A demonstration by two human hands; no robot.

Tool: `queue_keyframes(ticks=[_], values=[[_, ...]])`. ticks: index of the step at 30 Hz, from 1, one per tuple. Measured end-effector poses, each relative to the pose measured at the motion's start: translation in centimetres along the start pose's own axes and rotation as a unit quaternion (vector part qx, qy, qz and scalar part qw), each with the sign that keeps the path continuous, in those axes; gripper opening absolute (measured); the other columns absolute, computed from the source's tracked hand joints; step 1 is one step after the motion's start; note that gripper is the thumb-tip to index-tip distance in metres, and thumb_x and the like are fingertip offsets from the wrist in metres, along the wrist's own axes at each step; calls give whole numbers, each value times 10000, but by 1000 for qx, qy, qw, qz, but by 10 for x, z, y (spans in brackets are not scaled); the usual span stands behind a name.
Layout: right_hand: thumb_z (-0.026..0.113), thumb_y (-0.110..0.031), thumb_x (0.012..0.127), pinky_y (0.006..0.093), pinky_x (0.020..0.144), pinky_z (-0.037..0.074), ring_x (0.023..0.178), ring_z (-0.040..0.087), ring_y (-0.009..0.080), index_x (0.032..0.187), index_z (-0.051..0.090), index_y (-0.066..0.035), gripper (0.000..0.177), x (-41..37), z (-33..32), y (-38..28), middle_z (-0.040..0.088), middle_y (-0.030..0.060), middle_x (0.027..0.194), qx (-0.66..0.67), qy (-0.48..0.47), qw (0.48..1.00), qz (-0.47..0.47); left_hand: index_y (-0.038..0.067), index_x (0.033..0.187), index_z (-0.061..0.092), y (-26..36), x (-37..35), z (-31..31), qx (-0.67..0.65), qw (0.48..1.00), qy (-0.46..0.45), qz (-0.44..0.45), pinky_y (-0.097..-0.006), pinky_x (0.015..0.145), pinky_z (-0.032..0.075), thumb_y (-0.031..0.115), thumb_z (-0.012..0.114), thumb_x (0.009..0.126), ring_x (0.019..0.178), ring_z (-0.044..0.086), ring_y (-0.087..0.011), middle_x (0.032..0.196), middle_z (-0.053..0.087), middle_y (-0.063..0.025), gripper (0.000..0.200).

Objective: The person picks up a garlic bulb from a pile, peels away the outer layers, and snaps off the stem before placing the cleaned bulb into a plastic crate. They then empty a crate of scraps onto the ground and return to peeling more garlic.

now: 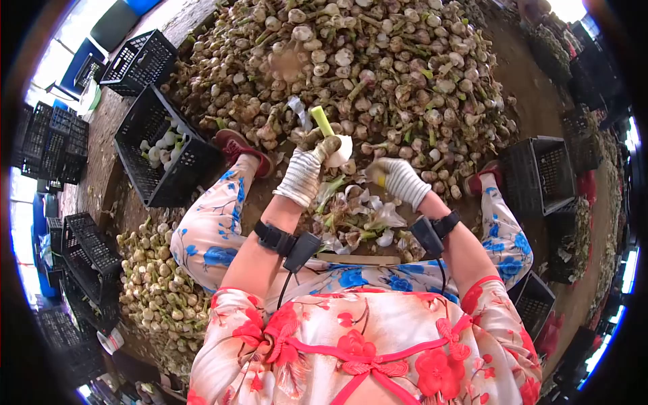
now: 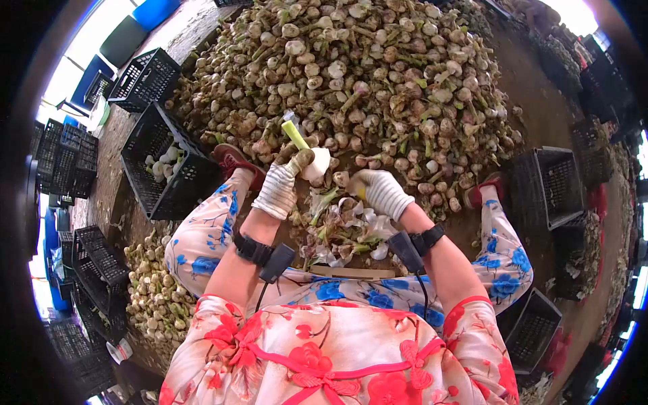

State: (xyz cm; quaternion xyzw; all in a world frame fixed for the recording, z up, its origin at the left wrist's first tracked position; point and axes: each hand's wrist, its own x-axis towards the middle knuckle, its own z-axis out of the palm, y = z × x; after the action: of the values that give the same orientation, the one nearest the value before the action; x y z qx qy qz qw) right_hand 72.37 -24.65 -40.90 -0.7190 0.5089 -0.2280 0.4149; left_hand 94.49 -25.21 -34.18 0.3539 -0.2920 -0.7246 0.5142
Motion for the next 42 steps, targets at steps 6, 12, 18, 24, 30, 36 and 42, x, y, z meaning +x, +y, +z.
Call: queue_keyframes(ticks=[6,12,18,24,30,36,42], values=[[583,-305,830,201,520,437,613,498,40,884,572,3,313,17,-4,-63,567,3,691,239,68,967,61,17,1072,531,-11,-4,8,-67,997,-27,-20,-274,717,500,146,603,802,834,584,-157,955,593,-70,308],[575,-303,832,245,510,487,573,588,116,866,572,-24,281,10,-9,-68,601,43,732,459,-16,880,121,36,1079,524,-6,-7,7,40,998,-31,33,-268,796,451,252,608,800,898,560,-149,983,582,-62,363],[561,-140,837,209,562,449,683,519,92,800,568,-22,123,11,1,-73,558,35,720,170,84,982,9,47,1000,551,-16,-4,2,49,997,-8,67,-273,740,487,124,650,761,816,572,-138,897,590,-23,270],[575,-159,765,375,602,478,639,590,329,820,574,-4,165,-6,33,5,596,191,707,-182,-75,980,14,64,976,542,-11,-2,-2,-144,990,9,4,-305,683,521,404,566,803,810,598,-183,866,582,-48,382],[621,-257,773,288,613,458,613,570,199,903,609,-22,269,-7,13,-52,622,144,731,9,3,998,66,115,930,555,-26,13,-23,-268,956,99,-69,-391,597,540,409,519,829,707,616,-235,803,620,-93,313],[614,-243,778,270,638,457,658,555,126,899,595,7,278,11,21,-49,620,113,731,114,37,993,0,119,939,543,-15,13,-31,-245,931,239,-125,-384,638,528,445,530,806,748,605,-228,865,620,-65,352],[561,-396,784,332,697,453,775,590,322,940,603,1,428,15,19,57,612,212,826,-93,-23,967,234,-13,994,494,134,3,-137,-310,861,275,294,-497,760,492,362,413,837,836,556,-320,915,547,-179,415]])
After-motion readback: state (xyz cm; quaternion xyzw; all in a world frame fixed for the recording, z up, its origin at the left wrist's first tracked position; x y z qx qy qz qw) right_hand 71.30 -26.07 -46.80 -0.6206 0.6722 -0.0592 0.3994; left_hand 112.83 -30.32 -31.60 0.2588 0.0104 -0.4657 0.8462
